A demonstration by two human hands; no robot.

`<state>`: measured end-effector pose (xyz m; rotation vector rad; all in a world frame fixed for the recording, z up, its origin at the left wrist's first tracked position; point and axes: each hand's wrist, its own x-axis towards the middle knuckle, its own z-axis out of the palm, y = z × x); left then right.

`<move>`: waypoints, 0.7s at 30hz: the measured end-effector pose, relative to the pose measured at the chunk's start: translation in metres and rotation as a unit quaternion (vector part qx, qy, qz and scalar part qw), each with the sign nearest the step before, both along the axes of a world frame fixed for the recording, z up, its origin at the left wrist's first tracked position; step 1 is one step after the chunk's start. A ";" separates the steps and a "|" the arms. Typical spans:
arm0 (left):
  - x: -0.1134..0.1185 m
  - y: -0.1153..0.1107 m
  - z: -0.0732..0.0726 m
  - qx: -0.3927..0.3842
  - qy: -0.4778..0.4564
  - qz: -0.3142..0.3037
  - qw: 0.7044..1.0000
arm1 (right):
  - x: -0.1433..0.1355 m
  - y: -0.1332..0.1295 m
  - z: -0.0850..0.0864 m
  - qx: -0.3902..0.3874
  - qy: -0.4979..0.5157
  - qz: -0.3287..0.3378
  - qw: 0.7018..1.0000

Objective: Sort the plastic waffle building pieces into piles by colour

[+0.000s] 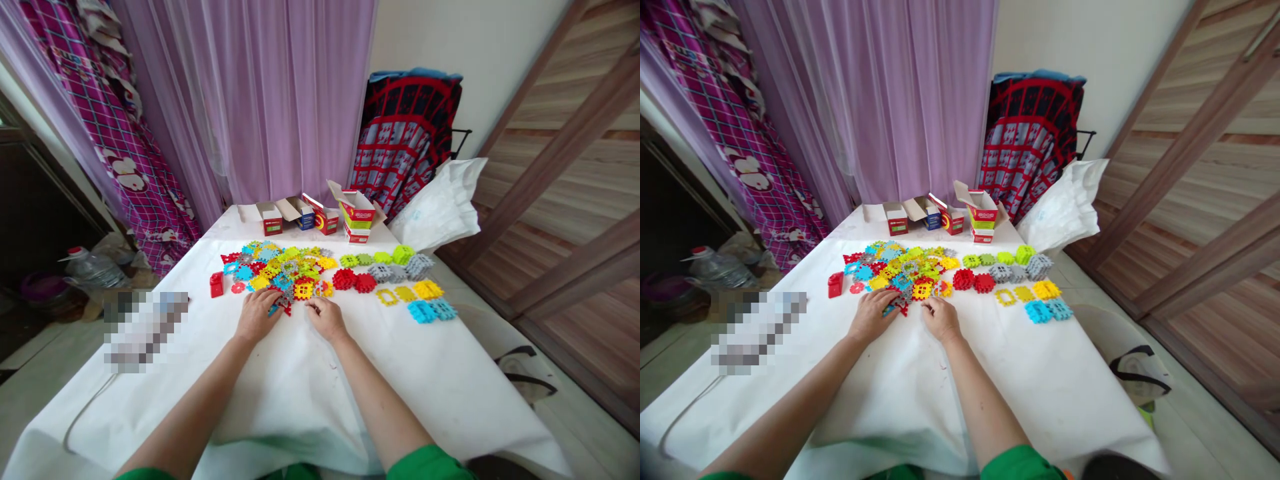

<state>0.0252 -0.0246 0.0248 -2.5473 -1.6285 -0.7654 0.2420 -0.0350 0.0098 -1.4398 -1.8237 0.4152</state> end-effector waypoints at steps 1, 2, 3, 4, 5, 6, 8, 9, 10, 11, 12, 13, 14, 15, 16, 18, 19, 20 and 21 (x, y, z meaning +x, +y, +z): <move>-0.001 0.001 -0.001 0.003 0.003 -0.002 1.000 | -0.001 0.000 0.001 -0.005 -0.005 -0.005 1.000; -0.001 0.002 -0.002 0.006 0.005 -0.004 1.000 | -0.001 0.001 0.001 -0.009 -0.009 -0.009 1.000; -0.002 0.003 -0.003 0.010 0.005 -0.006 1.000 | -0.001 0.001 0.002 -0.011 -0.011 -0.013 1.000; -0.002 0.004 -0.004 0.013 0.005 -0.008 1.000 | -0.001 0.001 0.002 -0.012 -0.013 -0.016 1.000; -0.003 0.005 -0.004 0.015 0.005 -0.010 1.000 | -0.002 0.002 0.002 -0.011 -0.015 -0.019 1.000; -0.003 0.005 -0.005 0.017 0.004 -0.012 1.000 | -0.002 0.002 0.003 -0.010 -0.017 -0.023 1.000; -0.002 0.006 -0.005 0.016 0.001 -0.014 1.000 | -0.002 0.002 0.003 -0.006 -0.025 -0.029 0.999; -0.002 0.005 -0.004 0.014 0.000 -0.015 1.000 | -0.002 0.001 0.003 -0.004 -0.029 -0.033 0.999; -0.002 0.005 -0.004 0.012 -0.002 -0.015 1.000 | -0.002 0.001 0.003 -0.003 -0.034 -0.038 0.999; -0.001 0.004 -0.003 0.011 -0.003 -0.015 1.000 | -0.003 0.000 0.003 -0.002 -0.040 -0.044 0.998; -0.001 0.003 -0.002 0.011 -0.004 -0.015 1.000 | -0.003 -0.001 0.004 -0.002 -0.044 -0.051 0.998; -0.001 0.002 -0.001 0.012 -0.005 -0.015 1.000 | -0.004 -0.001 0.004 -0.001 -0.048 -0.058 0.997; -0.001 0.001 0.000 0.014 -0.006 -0.016 1.000 | -0.004 -0.002 0.005 0.000 -0.051 -0.064 0.997; 0.000 0.000 0.001 0.015 -0.007 -0.016 1.000 | -0.005 -0.003 0.005 0.002 -0.053 -0.069 0.996; 0.000 0.000 0.001 0.017 -0.009 -0.016 1.000 | -0.005 -0.003 0.006 0.005 -0.055 -0.072 0.996; -0.001 -0.002 0.003 0.017 -0.013 -0.018 1.000 | -0.005 -0.004 0.006 0.014 -0.060 -0.072 0.996; -0.001 -0.002 0.003 0.017 -0.016 -0.019 1.000 | -0.005 -0.004 0.005 0.020 -0.062 -0.070 0.995; -0.001 -0.002 0.003 0.017 -0.019 -0.020 0.999 | -0.005 -0.004 0.005 0.025 -0.061 -0.069 0.995; -0.001 -0.003 0.003 0.017 -0.022 -0.022 0.999 | -0.005 -0.004 0.003 0.030 -0.059 -0.066 0.996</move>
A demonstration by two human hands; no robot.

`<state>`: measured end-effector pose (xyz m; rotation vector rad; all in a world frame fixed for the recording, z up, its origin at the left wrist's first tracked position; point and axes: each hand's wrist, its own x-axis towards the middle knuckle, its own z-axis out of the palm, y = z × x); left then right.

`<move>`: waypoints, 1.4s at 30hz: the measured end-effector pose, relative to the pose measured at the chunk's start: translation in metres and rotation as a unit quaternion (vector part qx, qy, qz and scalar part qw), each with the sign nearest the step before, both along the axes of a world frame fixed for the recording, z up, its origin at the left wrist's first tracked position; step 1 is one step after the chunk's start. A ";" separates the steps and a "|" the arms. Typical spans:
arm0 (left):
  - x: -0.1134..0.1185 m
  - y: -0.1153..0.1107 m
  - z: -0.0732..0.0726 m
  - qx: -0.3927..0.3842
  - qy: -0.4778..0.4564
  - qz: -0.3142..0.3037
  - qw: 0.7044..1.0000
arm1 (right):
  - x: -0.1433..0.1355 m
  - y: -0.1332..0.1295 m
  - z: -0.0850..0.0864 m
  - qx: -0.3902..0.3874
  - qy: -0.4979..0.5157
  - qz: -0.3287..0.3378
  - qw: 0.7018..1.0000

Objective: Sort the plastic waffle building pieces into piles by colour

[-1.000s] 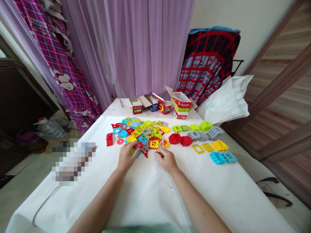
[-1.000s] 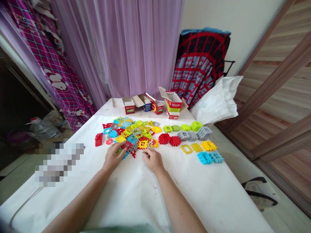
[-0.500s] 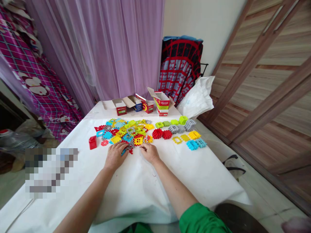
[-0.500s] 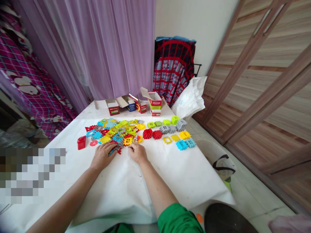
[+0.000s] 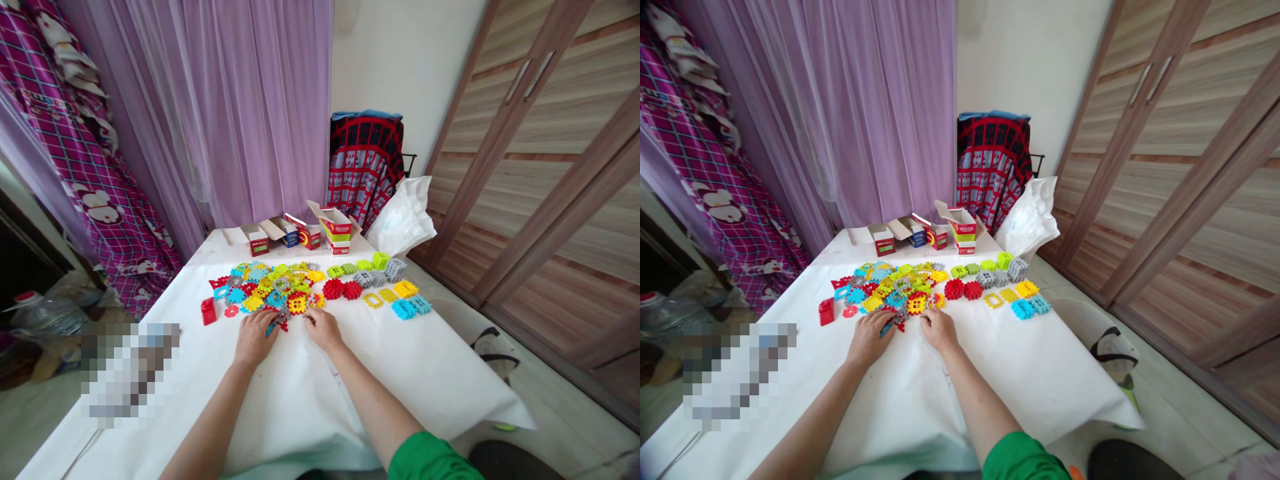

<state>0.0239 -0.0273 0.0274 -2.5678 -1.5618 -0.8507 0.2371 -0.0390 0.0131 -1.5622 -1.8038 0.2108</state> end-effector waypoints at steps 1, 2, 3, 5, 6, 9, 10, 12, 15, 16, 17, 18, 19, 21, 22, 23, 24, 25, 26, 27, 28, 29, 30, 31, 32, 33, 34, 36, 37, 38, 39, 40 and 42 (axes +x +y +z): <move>0.000 0.000 -0.001 0.000 -0.003 -0.001 1.000 | 0.000 0.000 -0.001 0.004 0.004 0.003 1.000; -0.001 -0.001 -0.001 0.001 -0.007 -0.001 1.000 | 0.001 0.000 -0.003 0.008 0.009 0.005 1.000; -0.001 -0.001 -0.002 0.001 -0.012 -0.001 1.000 | 0.001 0.000 -0.005 0.009 0.015 0.008 1.000; -0.002 -0.001 -0.004 0.001 -0.022 0.003 1.000 | 0.001 0.001 -0.007 0.012 0.027 0.012 0.999; -0.002 0.000 -0.004 0.001 -0.029 0.006 1.000 | 0.002 0.001 -0.008 0.013 0.033 0.013 0.999; -0.001 0.008 -0.001 0.006 -0.040 0.022 0.999 | 0.002 0.001 -0.008 0.012 0.044 0.016 0.999; 0.000 0.013 0.002 0.010 -0.038 0.028 0.999 | 0.002 0.001 -0.007 0.011 0.047 0.017 0.999; 0.005 0.026 0.010 0.017 -0.021 0.039 0.999 | 0.002 0.001 -0.006 0.008 0.052 0.021 0.998; 0.016 0.048 0.025 0.013 0.024 0.065 0.998 | 0.002 0.001 -0.005 0.010 0.060 0.026 0.998; 0.020 0.055 0.030 0.008 0.043 0.076 0.996 | 0.002 0.001 -0.004 0.010 0.063 0.026 0.998; 0.023 0.060 0.034 0.000 0.064 0.083 0.995 | 0.002 0.000 -0.004 0.009 0.066 0.027 0.997; 0.026 0.065 0.038 -0.008 0.086 0.085 0.993 | 0.002 0.000 -0.003 0.007 0.070 0.026 0.997; 0.028 0.069 0.041 -0.015 0.108 0.084 0.990 | 0.002 0.000 -0.003 0.004 0.074 0.026 0.997; 0.031 0.075 0.045 -0.024 0.147 0.074 0.986 | 0.003 0.000 -0.002 -0.004 0.079 0.029 0.996; 0.031 0.077 0.046 -0.025 0.161 0.070 0.984 | 0.003 0.000 -0.002 -0.006 0.079 0.030 0.996; 0.031 0.079 0.047 -0.025 0.171 0.065 0.983 | 0.003 0.000 -0.002 -0.008 0.080 0.032 0.996; 0.031 0.080 0.048 -0.025 0.176 0.060 0.982 | 0.003 -0.001 -0.001 -0.009 0.080 0.032 0.996; 0.031 0.081 0.049 -0.024 0.176 0.057 0.982 | 0.004 -0.001 -0.001 -0.009 0.081 0.033 0.996; 0.030 0.082 0.050 -0.024 0.173 0.053 0.983 | 0.004 -0.001 -0.001 -0.008 0.083 0.033 0.996; 0.029 0.082 0.051 -0.021 0.165 0.049 0.985 | 0.004 -0.001 0.000 -0.007 0.085 0.033 0.996; 0.027 0.082 0.053 -0.018 0.152 0.045 0.987 | 0.004 -0.002 0.000 -0.007 0.088 0.035 0.996; 0.025 0.081 0.054 -0.012 0.132 0.040 0.990 | 0.004 -0.002 0.000 -0.006 0.089 0.037 0.995; 0.023 0.079 0.056 -0.006 0.106 0.037 0.994 | 0.004 -0.002 0.001 -0.005 0.091 0.039 0.995; 0.021 0.077 0.057 -0.005 0.075 0.039 0.996 | 0.004 -0.002 0.001 -0.005 0.093 0.039 0.995; 0.018 0.073 0.057 -0.009 0.040 0.047 0.998 | 0.004 -0.002 0.000 -0.004 0.095 0.040 0.995; 0.017 0.068 0.057 -0.020 0.001 0.061 0.998 | 0.004 -0.002 -0.001 -0.003 0.097 0.042 0.994; 0.016 0.063 0.055 -0.039 -0.042 0.079 0.995 | 0.004 -0.001 -0.002 -0.001 0.099 0.044 0.994; 0.017 0.052 0.049 -0.083 -0.139 0.104 0.981 | 0.005 0.000 -0.005 0.006 0.107 0.051 0.993; 0.019 0.047 0.045 -0.109 -0.200 0.096 0.969 | 0.005 0.001 -0.007 0.010 0.115 0.052 0.992; 0.022 0.042 0.040 -0.139 -0.264 0.084 0.951 | 0.005 0.001 -0.009 0.014 0.127 0.050 0.990; 0.025 0.038 0.036 -0.170 -0.323 0.078 0.928 | 0.005 0.002 -0.011 0.016 0.143 0.046 0.989; 0.027 0.034 0.031 -0.201 -0.365 0.070 0.907 | 0.005 0.002 -0.012 0.016 0.160 0.042 0.986; 0.032 0.027 0.025 -0.249 -0.418 0.055 0.872 | 0.006 0.002 -0.013 0.015 0.185 0.036 0.982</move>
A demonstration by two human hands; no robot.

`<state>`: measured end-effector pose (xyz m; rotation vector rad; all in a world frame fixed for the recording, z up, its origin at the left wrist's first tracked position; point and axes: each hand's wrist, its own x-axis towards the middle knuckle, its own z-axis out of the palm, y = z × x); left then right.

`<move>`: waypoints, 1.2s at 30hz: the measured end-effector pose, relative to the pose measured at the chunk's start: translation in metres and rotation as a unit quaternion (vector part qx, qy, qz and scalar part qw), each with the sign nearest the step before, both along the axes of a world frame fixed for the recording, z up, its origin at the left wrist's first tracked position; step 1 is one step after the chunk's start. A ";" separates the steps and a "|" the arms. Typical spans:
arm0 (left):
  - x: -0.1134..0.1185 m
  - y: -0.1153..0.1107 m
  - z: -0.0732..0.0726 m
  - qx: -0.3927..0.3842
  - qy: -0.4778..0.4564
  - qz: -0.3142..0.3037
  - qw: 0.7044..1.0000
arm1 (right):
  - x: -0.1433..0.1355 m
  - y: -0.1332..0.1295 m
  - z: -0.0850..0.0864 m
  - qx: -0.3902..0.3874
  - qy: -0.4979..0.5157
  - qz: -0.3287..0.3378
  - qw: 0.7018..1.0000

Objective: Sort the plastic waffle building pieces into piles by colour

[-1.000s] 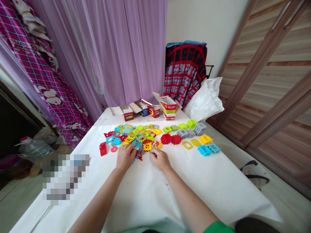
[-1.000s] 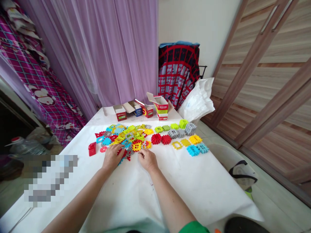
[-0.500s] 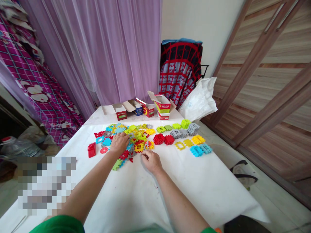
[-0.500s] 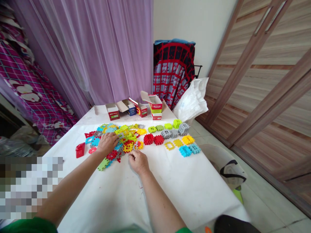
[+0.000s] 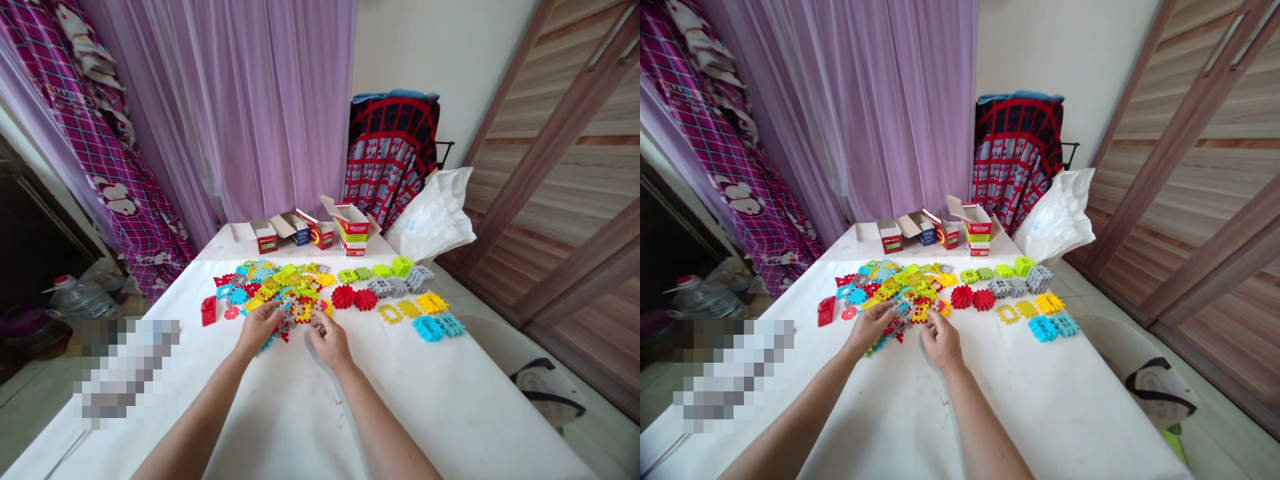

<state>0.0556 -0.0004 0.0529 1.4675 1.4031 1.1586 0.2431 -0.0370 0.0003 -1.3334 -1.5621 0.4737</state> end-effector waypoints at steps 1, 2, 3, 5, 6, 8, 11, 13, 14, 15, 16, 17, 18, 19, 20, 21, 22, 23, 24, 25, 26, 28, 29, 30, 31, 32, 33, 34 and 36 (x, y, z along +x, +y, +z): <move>0.001 -0.003 -0.002 -0.014 -0.019 -0.011 1.000 | 0.000 -0.001 0.001 0.001 0.007 0.003 1.000; 0.002 -0.006 -0.002 -0.025 -0.032 -0.022 0.999 | 0.000 -0.001 0.002 0.006 0.010 0.009 1.000; 0.002 -0.008 -0.002 -0.033 -0.041 -0.032 0.998 | 0.000 -0.002 0.003 0.012 0.009 0.016 1.000; 0.001 -0.012 -0.001 -0.043 -0.050 -0.048 0.997 | 0.000 -0.005 0.006 0.027 0.004 0.025 0.999; 0.001 -0.014 0.000 -0.046 -0.053 -0.055 0.996 | -0.001 -0.006 0.007 0.032 0.000 0.027 0.999; 0.001 -0.018 0.000 -0.050 -0.060 -0.065 0.995 | -0.003 -0.009 0.008 0.038 -0.012 0.023 0.999; 0.007 -0.024 -0.002 -0.075 -0.070 -0.073 0.992 | -0.005 -0.012 0.007 0.041 -0.030 0.013 0.999; 0.011 -0.028 -0.004 -0.095 -0.076 -0.084 0.989 | -0.006 -0.013 0.007 0.044 -0.039 0.002 0.998; 0.014 -0.030 -0.004 -0.101 -0.081 -0.091 0.987 | -0.007 -0.013 0.007 0.044 -0.040 -0.001 0.998; 0.016 -0.032 -0.004 -0.103 -0.086 -0.098 0.986 | -0.007 -0.014 0.008 0.041 -0.039 -0.002 0.998; 0.018 -0.033 -0.004 -0.103 -0.091 -0.104 0.985 | -0.007 -0.015 0.008 0.038 -0.036 0.001 0.999; 0.019 -0.034 -0.004 -0.102 -0.097 -0.108 0.984 | -0.008 -0.016 0.009 0.034 -0.029 0.005 0.999; 0.020 -0.034 -0.004 -0.102 -0.102 -0.113 0.983 | -0.008 -0.017 0.010 0.031 -0.020 0.010 0.999; 0.021 -0.034 -0.004 -0.102 -0.105 -0.119 0.982 | -0.009 -0.018 0.012 0.029 -0.009 0.014 0.999; 0.021 -0.035 -0.004 -0.102 -0.106 -0.124 0.981 | -0.009 -0.019 0.013 0.027 0.004 0.016 1.000; 0.021 -0.035 -0.004 -0.103 -0.103 -0.130 0.981 | -0.009 -0.020 0.015 0.023 0.019 0.017 0.999; 0.021 -0.036 -0.004 -0.106 -0.096 -0.133 0.981 | -0.009 -0.021 0.016 0.018 0.036 0.016 0.999; 0.022 -0.036 -0.004 -0.110 -0.086 -0.136 0.981 | -0.009 -0.022 0.017 0.010 0.053 0.016 0.998; 0.022 -0.037 -0.004 -0.115 -0.074 -0.138 0.981 | -0.009 -0.022 0.017 0.001 0.070 0.017 0.997; 0.022 -0.038 -0.004 -0.121 -0.064 -0.138 0.981 | -0.009 -0.021 0.017 -0.007 0.085 0.019 0.996; 0.023 -0.039 -0.003 -0.124 -0.057 -0.138 0.981 | -0.009 -0.021 0.017 -0.015 0.099 0.024 0.995; 0.023 -0.040 -0.002 -0.119 -0.057 -0.133 0.982 | -0.009 -0.020 0.016 -0.031 0.122 0.037 0.991; 0.024 -0.040 -0.001 -0.114 -0.058 -0.127 0.984 | -0.009 -0.019 0.015 -0.036 0.130 0.043 0.990; 0.024 -0.040 0.000 -0.107 -0.058 -0.121 0.985 | -0.010 -0.019 0.015 -0.039 0.133 0.047 0.989; 0.024 -0.040 0.000 -0.102 -0.056 -0.113 0.987 | -0.010 -0.019 0.015 -0.039 0.130 0.048 0.990; 0.024 -0.039 0.001 -0.099 -0.053 -0.107 0.988 | -0.010 -0.020 0.015 -0.035 0.120 0.048 0.991; 0.023 -0.039 0.001 -0.100 -0.050 -0.102 0.989 | -0.010 -0.021 0.016 -0.027 0.102 0.047 0.993; 0.023 -0.038 0.002 -0.103 -0.047 -0.099 0.989 | -0.010 -0.022 0.017 -0.016 0.076 0.047 0.996; 0.022 -0.038 0.002 -0.112 -0.039 -0.103 0.987 | -0.007 -0.025 0.022 0.011 0.000 0.048 0.999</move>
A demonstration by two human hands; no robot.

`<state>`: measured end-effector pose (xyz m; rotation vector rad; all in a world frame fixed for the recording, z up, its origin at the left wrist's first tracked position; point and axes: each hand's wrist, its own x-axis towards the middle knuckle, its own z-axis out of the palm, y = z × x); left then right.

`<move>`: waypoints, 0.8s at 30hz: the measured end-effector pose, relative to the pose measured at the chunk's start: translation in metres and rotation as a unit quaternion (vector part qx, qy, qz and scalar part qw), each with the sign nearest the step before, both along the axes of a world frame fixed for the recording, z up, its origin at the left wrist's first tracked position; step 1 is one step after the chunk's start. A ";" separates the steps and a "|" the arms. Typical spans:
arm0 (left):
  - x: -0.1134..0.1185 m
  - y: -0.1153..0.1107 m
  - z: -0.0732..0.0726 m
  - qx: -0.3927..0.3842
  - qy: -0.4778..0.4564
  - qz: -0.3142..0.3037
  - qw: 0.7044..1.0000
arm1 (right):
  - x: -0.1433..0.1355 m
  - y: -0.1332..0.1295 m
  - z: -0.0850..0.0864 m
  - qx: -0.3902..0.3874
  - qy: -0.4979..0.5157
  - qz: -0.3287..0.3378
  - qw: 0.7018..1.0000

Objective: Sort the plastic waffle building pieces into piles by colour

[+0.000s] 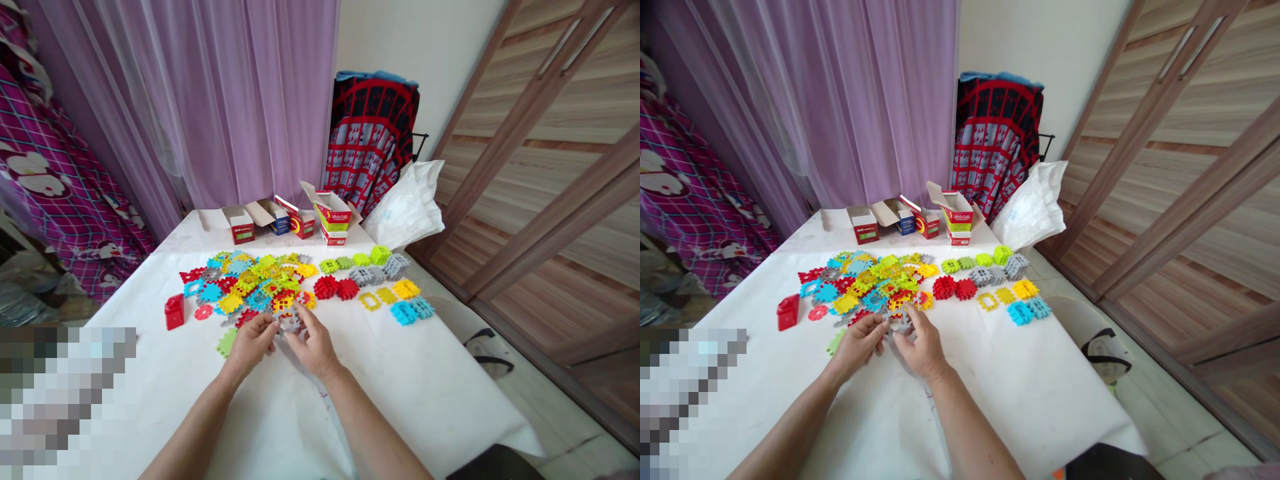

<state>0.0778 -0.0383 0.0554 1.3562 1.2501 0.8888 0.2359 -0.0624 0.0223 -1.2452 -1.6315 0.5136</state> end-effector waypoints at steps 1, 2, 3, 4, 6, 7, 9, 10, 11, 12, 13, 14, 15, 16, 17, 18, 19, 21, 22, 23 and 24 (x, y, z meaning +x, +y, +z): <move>0.000 0.000 0.000 -0.003 0.004 -0.004 1.000 | 0.002 -0.002 0.003 0.011 -0.044 -0.002 0.999; 0.000 0.000 0.000 -0.002 0.007 -0.008 1.000 | 0.004 -0.003 0.006 0.017 -0.088 -0.005 0.996; 0.000 0.000 -0.001 0.002 0.007 -0.012 1.000 | 0.006 -0.005 0.010 0.016 -0.128 -0.009 0.992; 0.000 0.000 -0.002 0.008 0.004 -0.015 1.000 | 0.008 -0.007 0.014 0.009 -0.161 -0.013 0.987; 0.003 0.000 -0.006 0.024 -0.006 -0.022 0.999 | 0.011 -0.010 0.022 -0.012 -0.212 -0.016 0.977; 0.004 0.000 -0.008 0.029 -0.011 -0.029 0.999 | 0.012 -0.012 0.026 -0.021 -0.231 -0.017 0.973; 0.007 -0.002 -0.011 0.036 -0.017 -0.046 0.998 | 0.015 -0.015 0.034 -0.034 -0.263 -0.018 0.964; 0.008 -0.002 -0.012 0.039 -0.018 -0.058 0.997 | 0.017 -0.016 0.038 -0.038 -0.277 -0.018 0.960; 0.009 -0.003 -0.012 0.044 -0.017 -0.071 0.996 | 0.020 -0.017 0.042 -0.039 -0.288 -0.019 0.957; 0.008 -0.004 -0.012 0.051 -0.013 -0.080 0.995 | 0.026 -0.017 0.046 -0.039 -0.295 -0.021 0.954; 0.006 -0.005 -0.011 0.060 -0.007 -0.082 0.995 | 0.034 -0.016 0.050 -0.039 -0.300 -0.026 0.953; 0.004 -0.005 -0.010 0.072 0.002 -0.076 0.995 | 0.046 -0.015 0.055 -0.038 -0.302 -0.036 0.952; 0.001 -0.005 -0.010 0.086 0.012 -0.062 0.994 | 0.060 -0.011 0.061 -0.039 -0.303 -0.053 0.951; -0.003 -0.004 -0.010 0.103 0.022 -0.044 0.993 | 0.078 -0.007 0.068 -0.039 -0.308 -0.074 0.948; -0.007 -0.004 -0.010 0.121 0.030 -0.025 0.992 | 0.097 -0.001 0.075 -0.043 -0.318 -0.105 0.941; -0.011 -0.003 -0.011 0.138 0.037 -0.010 0.990 | 0.118 0.007 0.083 -0.050 -0.333 -0.135 0.932; -0.015 -0.002 -0.013 0.155 0.043 0.000 0.987 | 0.139 0.016 0.091 -0.062 -0.354 -0.157 0.920; -0.020 0.000 -0.016 0.180 0.052 0.011 0.982 | 0.177 0.035 0.105 -0.097 -0.402 -0.183 0.892; -0.022 0.001 -0.018 0.189 0.055 0.014 0.980 | 0.193 0.045 0.111 -0.116 -0.429 -0.180 0.878; -0.023 0.001 -0.020 0.197 0.059 0.016 0.979 | 0.205 0.055 0.115 -0.135 -0.455 -0.167 0.864; -0.023 0.001 -0.021 0.203 0.063 0.017 0.977 | 0.214 0.064 0.117 -0.154 -0.477 -0.151 0.852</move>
